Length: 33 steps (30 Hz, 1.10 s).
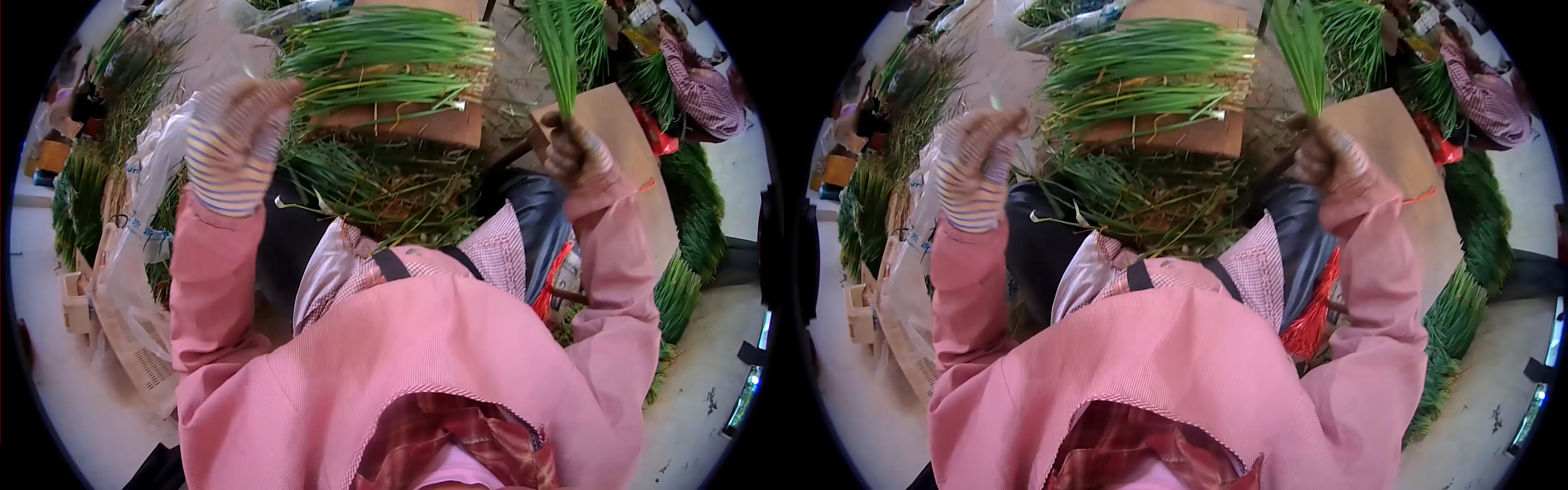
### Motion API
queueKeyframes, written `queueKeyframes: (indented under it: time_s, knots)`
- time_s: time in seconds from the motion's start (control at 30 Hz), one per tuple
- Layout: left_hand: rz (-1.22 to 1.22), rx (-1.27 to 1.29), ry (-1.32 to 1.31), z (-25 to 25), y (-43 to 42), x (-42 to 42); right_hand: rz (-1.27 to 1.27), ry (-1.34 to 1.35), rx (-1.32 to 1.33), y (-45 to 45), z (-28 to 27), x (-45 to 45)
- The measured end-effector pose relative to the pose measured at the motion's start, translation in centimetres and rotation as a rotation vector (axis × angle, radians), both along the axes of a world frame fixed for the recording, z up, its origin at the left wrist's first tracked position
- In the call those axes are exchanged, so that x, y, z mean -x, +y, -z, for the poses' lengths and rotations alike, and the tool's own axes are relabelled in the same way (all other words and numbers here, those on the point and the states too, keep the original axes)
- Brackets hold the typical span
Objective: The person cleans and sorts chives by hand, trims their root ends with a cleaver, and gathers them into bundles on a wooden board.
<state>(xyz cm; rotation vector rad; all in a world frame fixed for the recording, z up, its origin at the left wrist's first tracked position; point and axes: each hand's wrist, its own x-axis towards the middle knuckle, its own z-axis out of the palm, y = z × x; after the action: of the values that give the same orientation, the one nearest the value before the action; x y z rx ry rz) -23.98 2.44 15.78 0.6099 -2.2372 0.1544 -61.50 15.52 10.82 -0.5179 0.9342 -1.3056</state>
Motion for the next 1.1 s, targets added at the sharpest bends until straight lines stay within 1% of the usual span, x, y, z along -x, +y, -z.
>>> queueKeyframes:
  time_s: [0.03,0.07,0.1,0.13,0.17,0.2,0.23,0.3,0.37,0.4,0.43,0.5,0.53,0.57,0.63,0.7,0.73,0.77,0.83,0.87,0.9,0.93,0.97,1.0,1.03,1.07,1.1]
  knots:
    - [0.087,0.087,-0.034,0.2,0.1,0.5,-0.061,-0.014,0.027,0.0,0.1,-1.2]
    - [0.124,0.059,0.048,1.7,0.5,1.3,-0.016,0.024,-0.003,0.2,0.3,-3.0]
    - [0.035,-0.006,-0.049,2.4,1.7,2.3,-0.113,-0.043,0.037,-0.2,1.7,-3.9]
    - [0.112,-0.120,-0.044,3.9,2.5,3.1,-0.158,-0.056,0.022,-0.5,2.8,-5.4]
    - [0.166,-0.125,-0.079,6.2,3.0,3.9,-0.068,0.063,-0.178,-0.5,3.7,-7.7]
    - [0.270,-0.079,0.019,8.0,3.8,4.8,-0.217,0.142,-0.121,-0.2,4.5,-8.8]
    - [0.326,-0.162,0.006,9.1,5.0,5.4,-0.296,0.134,-0.184,-0.2,5.7,-10.0]
    - [0.419,-0.286,0.064,11.0,6.9,6.3,-0.322,0.007,-0.260,-0.2,7.8,-12.3]
    - [0.498,-0.241,0.083,12.7,8.3,6.7,-0.237,-0.094,-0.405,0.3,9.9,-14.4]
    - [0.522,-0.239,0.081,13.8,8.7,6.7,-0.241,-0.271,-0.402,0.4,10.5,-15.3]
    - [0.546,-0.234,0.080,14.8,9.1,6.8,-0.246,-0.272,-0.413,0.6,10.7,-15.5]
    - [0.546,-0.204,0.105,15.0,9.2,6.9,-0.242,-0.443,-0.497,0.4,8.3,-16.2]
    - [0.585,-0.235,0.074,15.1,9.1,6.8,-0.230,-0.394,-0.384,0.3,10.6,-15.5]
    - [0.626,-0.265,0.045,15.0,9.0,6.9,-0.229,-0.391,-0.383,0.1,10.9,-15.1]
    - [0.633,-0.257,0.111,15.1,9.2,7.0,-0.216,-0.271,-0.184,0.0,11.2,-14.0]
    - [0.618,-0.480,0.212,16.2,9.2,6.7,-0.234,-0.182,-0.319,0.4,9.5,-12.5]
    - [0.639,-0.701,0.226,16.8,9.0,6.7,-0.275,-0.124,-0.332,0.6,8.6,-12.2]
    - [0.573,-0.865,0.240,16.3,9.2,6.4,-0.320,-0.068,-0.344,0.8,7.9,-12.0]
    - [0.445,-1.713,0.321,15.0,9.6,6.2,-0.274,0.035,-0.303,1.0,8.6,-11.9]
    - [0.469,-1.844,0.354,15.0,9.3,6.4,-0.275,0.074,-0.283,1.0,8.7,-11.9]
    - [0.467,-1.892,0.365,15.7,9.0,6.9,-0.278,0.113,-0.262,0.9,9.0,-11.8]
    - [0.447,-1.882,0.367,16.5,8.6,7.1,-0.245,0.110,-0.243,0.9,9.5,-12.1]
    - [0.426,-1.875,0.367,17.2,8.3,7.2,-0.266,0.125,-0.226,1.0,9.7,-12.3]
    - [0.474,-1.917,0.461,17.9,8.1,7.2,-0.243,0.155,-0.274,1.3,8.5,-13.5]
    - [0.525,-1.955,0.554,18.6,7.8,7.3,-0.217,0.185,-0.320,1.5,7.3,-14.6]
    - [0.915,-1.805,0.677,17.3,7.0,8.0,-0.356,0.219,-0.364,1.6,7.6,-14.1]
    - [0.817,-2.005,0.523,16.7,6.6,6.9,-0.426,0.317,-0.352,1.6,8.5,-14.5]
